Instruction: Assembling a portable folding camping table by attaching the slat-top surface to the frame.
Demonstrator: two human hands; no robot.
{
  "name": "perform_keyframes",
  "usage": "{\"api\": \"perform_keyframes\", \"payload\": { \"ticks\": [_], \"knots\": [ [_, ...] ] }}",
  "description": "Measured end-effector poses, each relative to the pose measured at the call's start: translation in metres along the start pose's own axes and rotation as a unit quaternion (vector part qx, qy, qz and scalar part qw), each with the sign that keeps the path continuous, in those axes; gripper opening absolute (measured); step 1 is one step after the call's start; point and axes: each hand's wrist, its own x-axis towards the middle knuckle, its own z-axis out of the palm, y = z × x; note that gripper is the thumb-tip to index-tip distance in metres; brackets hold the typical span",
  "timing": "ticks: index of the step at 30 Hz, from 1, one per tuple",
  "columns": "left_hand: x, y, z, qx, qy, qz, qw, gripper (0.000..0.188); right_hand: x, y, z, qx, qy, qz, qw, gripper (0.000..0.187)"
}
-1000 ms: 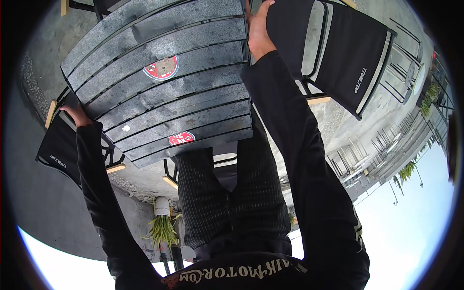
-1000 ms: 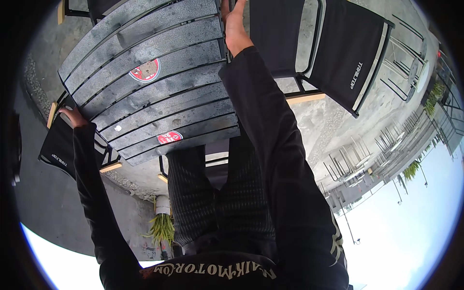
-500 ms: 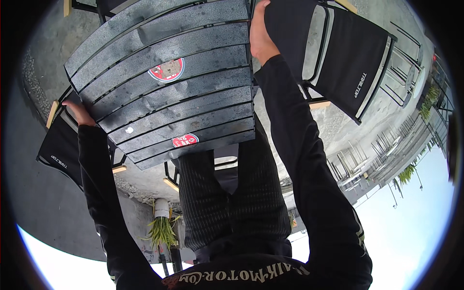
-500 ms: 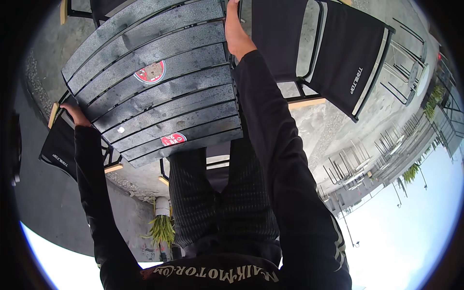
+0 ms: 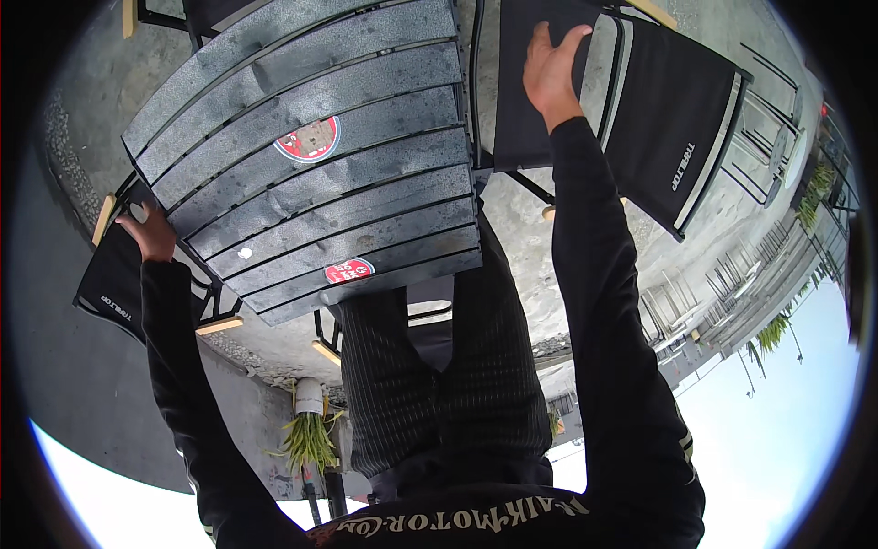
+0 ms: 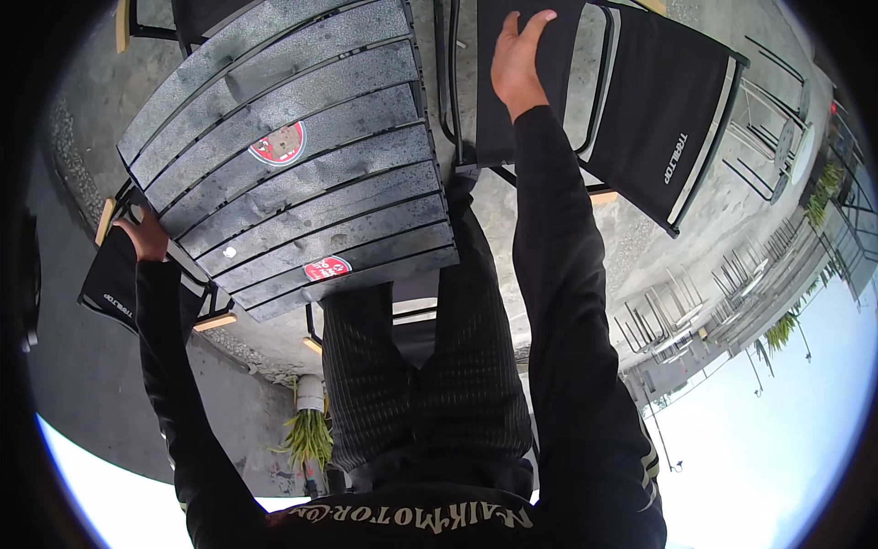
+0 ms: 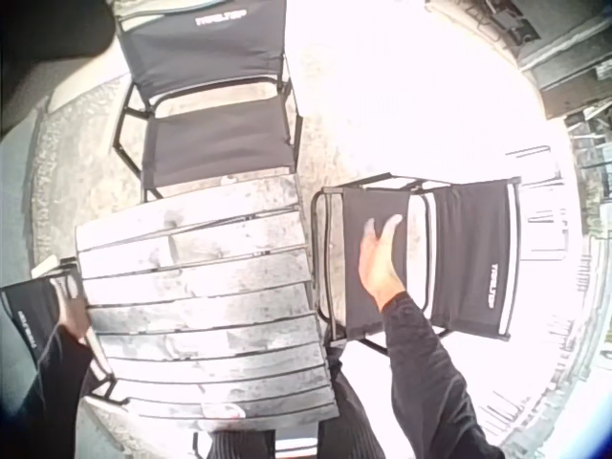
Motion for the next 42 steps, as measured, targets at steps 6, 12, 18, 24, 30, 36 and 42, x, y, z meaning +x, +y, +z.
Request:
{"api": "perform_keyframes", "payload": {
  "ticks": [6, 12, 18, 24, 30, 36, 42],
  "knots": [
    [0.045, -0.03, 0.013, 0.361, 0.658, 0.143, 0.644, 0.115, -0.031, 0.013, 0.105, 0.149, -0.1, 0.141, 0.974, 0.115],
    [0.069, -0.067, 0.037, 0.319, 0.706, 0.106, 0.624, 0.115, -0.026, 0.026, 0.041, 0.153, -0.089, 0.022, 0.984, 0.125],
    [0.043, -0.043, 0.038, 0.36, 0.646, 0.082, 0.668, 0.106, -0.032, 0.025, 0.018, 0.044, -0.069, 0.029, 0.996, 0.089],
    [0.027, -0.021, 0.035, 0.497, 0.611, 0.102, 0.607, 0.079, -0.024, 0.023, 0.018, 0.035, 0.003, 0.015, 0.999, 0.05],
    [0.033, -0.036, 0.032, 0.655, 0.589, 0.037, 0.472, 0.078, -0.03, 0.031, 0.058, 0.016, -0.029, 0.034, 0.999, 0.034],
    [0.072, -0.065, 0.036, 0.63, 0.629, 0.048, 0.453, 0.078, -0.032, 0.011, 0.055, 0.13, -0.017, -0.088, 0.987, 0.059],
    [0.054, -0.046, 0.03, 0.681, 0.603, 0.037, 0.413, 0.087, -0.007, -0.018, 0.037, 0.326, -0.097, -0.141, 0.93, 0.101]
  ]
}}
